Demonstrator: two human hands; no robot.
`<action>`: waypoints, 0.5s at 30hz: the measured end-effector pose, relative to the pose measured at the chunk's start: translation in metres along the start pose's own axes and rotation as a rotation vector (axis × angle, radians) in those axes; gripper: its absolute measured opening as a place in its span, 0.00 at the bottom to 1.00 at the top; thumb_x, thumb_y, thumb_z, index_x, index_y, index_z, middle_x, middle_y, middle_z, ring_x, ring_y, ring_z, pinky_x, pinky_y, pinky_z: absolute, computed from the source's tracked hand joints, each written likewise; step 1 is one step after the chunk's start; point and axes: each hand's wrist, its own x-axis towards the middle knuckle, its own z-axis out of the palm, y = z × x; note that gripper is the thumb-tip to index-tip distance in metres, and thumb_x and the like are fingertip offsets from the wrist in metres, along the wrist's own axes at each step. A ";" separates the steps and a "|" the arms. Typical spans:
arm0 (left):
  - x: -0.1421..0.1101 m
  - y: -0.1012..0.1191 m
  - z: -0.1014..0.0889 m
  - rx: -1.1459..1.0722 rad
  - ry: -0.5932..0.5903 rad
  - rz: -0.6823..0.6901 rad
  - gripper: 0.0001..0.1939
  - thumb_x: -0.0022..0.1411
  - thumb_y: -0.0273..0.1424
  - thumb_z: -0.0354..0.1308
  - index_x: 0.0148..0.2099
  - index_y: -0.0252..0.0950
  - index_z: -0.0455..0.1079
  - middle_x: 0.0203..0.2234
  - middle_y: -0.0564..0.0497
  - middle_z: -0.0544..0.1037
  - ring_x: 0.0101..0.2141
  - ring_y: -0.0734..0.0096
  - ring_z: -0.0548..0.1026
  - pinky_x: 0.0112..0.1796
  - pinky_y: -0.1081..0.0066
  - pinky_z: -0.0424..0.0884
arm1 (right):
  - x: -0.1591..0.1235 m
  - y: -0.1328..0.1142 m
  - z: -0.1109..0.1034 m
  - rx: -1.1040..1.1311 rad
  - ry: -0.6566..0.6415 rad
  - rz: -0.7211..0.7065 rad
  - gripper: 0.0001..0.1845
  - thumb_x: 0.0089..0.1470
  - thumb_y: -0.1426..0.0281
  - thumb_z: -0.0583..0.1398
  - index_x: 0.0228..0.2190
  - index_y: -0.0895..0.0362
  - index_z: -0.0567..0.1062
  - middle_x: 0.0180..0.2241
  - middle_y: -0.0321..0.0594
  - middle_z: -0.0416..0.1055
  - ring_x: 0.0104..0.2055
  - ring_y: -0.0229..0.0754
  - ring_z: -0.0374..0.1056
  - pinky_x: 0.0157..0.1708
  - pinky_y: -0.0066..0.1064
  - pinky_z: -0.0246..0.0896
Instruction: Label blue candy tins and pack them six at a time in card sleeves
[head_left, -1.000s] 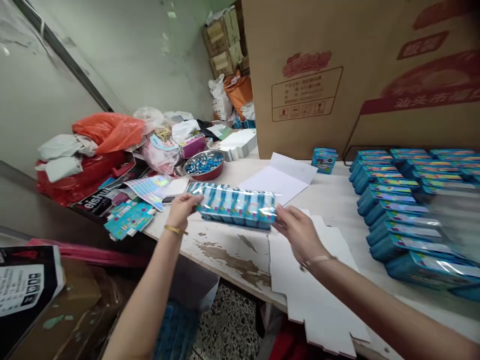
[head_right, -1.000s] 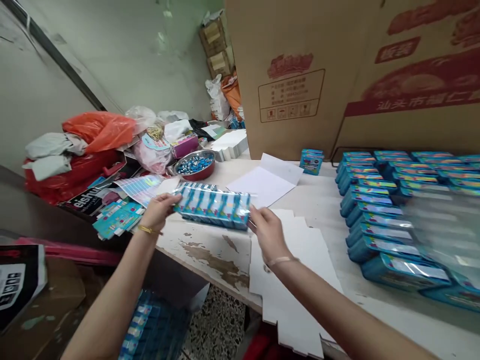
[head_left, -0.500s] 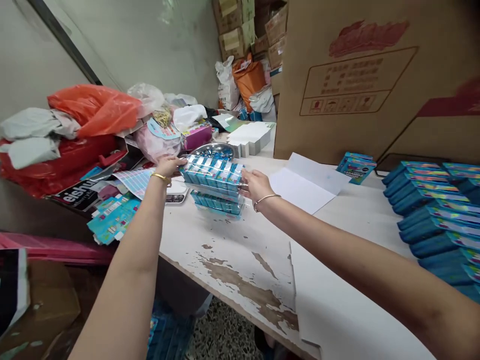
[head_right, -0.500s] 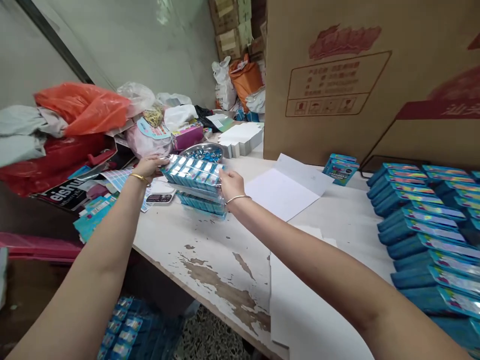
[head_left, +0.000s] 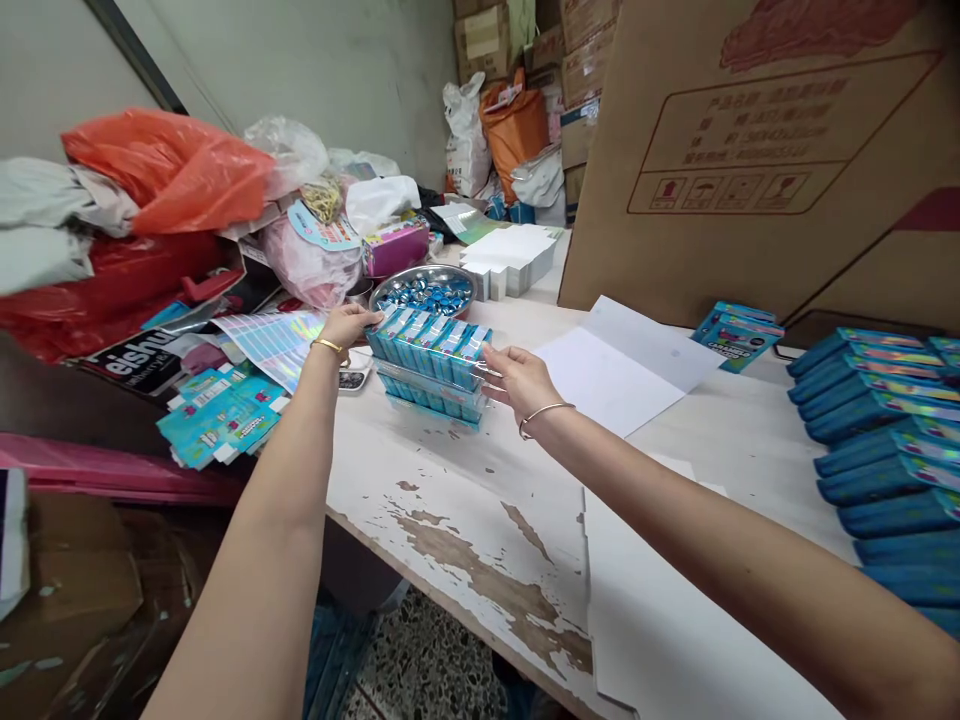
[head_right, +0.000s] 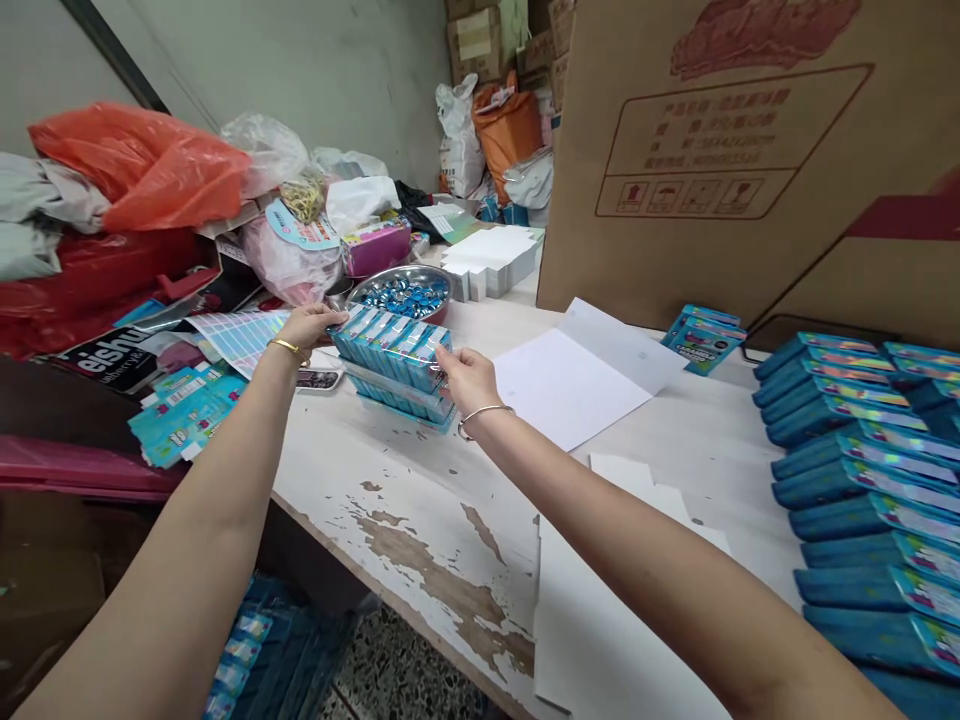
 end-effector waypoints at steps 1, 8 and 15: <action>-0.001 0.000 0.000 0.009 0.014 -0.008 0.17 0.37 0.30 0.69 0.21 0.34 0.60 0.15 0.57 0.69 0.17 0.76 0.67 0.23 0.72 0.66 | 0.000 0.000 -0.001 0.006 0.005 0.001 0.25 0.35 0.56 0.69 0.19 0.55 0.60 0.23 0.30 0.67 0.27 0.35 0.65 0.28 0.28 0.62; -0.009 0.001 0.003 0.076 0.071 0.006 0.20 0.35 0.31 0.70 0.21 0.35 0.58 0.12 0.58 0.66 0.16 0.76 0.66 0.22 0.72 0.66 | 0.006 0.000 -0.002 0.061 0.048 -0.025 0.26 0.33 0.54 0.70 0.18 0.55 0.60 0.21 0.28 0.65 0.22 0.33 0.62 0.25 0.27 0.60; -0.030 0.017 0.001 0.152 0.112 0.085 0.19 0.43 0.34 0.69 0.21 0.34 0.60 0.16 0.55 0.69 0.25 0.70 0.71 0.30 0.68 0.70 | 0.001 0.006 -0.029 -0.160 0.050 -0.237 0.28 0.38 0.43 0.62 0.26 0.54 0.65 0.26 0.33 0.70 0.31 0.38 0.67 0.31 0.29 0.61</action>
